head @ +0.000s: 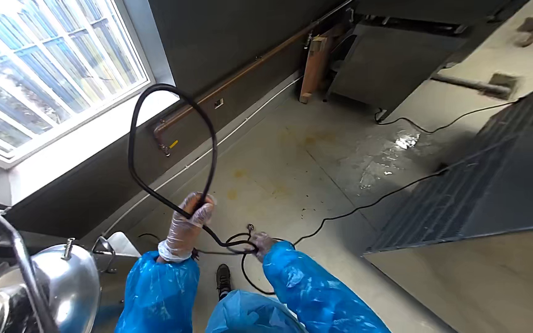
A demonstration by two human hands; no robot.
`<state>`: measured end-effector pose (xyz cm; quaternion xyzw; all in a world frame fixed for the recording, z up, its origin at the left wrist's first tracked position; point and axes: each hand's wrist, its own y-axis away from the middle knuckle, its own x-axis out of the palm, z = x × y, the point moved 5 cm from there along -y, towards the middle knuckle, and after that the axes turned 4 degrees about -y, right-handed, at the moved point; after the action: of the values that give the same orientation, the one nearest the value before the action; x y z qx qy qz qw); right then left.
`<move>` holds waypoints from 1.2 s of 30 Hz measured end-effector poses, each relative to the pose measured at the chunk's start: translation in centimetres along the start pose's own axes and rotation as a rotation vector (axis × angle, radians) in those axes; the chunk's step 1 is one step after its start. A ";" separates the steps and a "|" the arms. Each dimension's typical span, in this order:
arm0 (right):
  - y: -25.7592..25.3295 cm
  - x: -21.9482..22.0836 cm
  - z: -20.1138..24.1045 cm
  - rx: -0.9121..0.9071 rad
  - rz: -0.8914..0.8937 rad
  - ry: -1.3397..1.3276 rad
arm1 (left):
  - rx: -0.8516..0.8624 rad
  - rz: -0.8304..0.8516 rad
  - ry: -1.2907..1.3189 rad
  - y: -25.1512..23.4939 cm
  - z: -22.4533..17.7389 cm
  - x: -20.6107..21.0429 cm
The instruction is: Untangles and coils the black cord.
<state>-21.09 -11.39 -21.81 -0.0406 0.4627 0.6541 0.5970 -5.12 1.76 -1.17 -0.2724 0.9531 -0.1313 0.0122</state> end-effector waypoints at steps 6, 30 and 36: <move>4.9 -3.6 -0.3 -0.030 -0.342 -0.226 | -0.456 0.044 -0.196 1.3 7.2 -1.4; 10.6 6.4 -0.9 -0.306 -0.403 -0.532 | -1.227 0.216 0.239 9.2 20.0 7.4; 8.2 2.4 -8.4 0.366 -0.432 -1.125 | -1.108 0.203 0.337 9.4 19.5 5.8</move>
<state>-32.69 -13.92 -23.46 0.3198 0.1636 0.3501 0.8651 -13.08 1.69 -22.13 -0.1209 0.8898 0.3467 -0.2710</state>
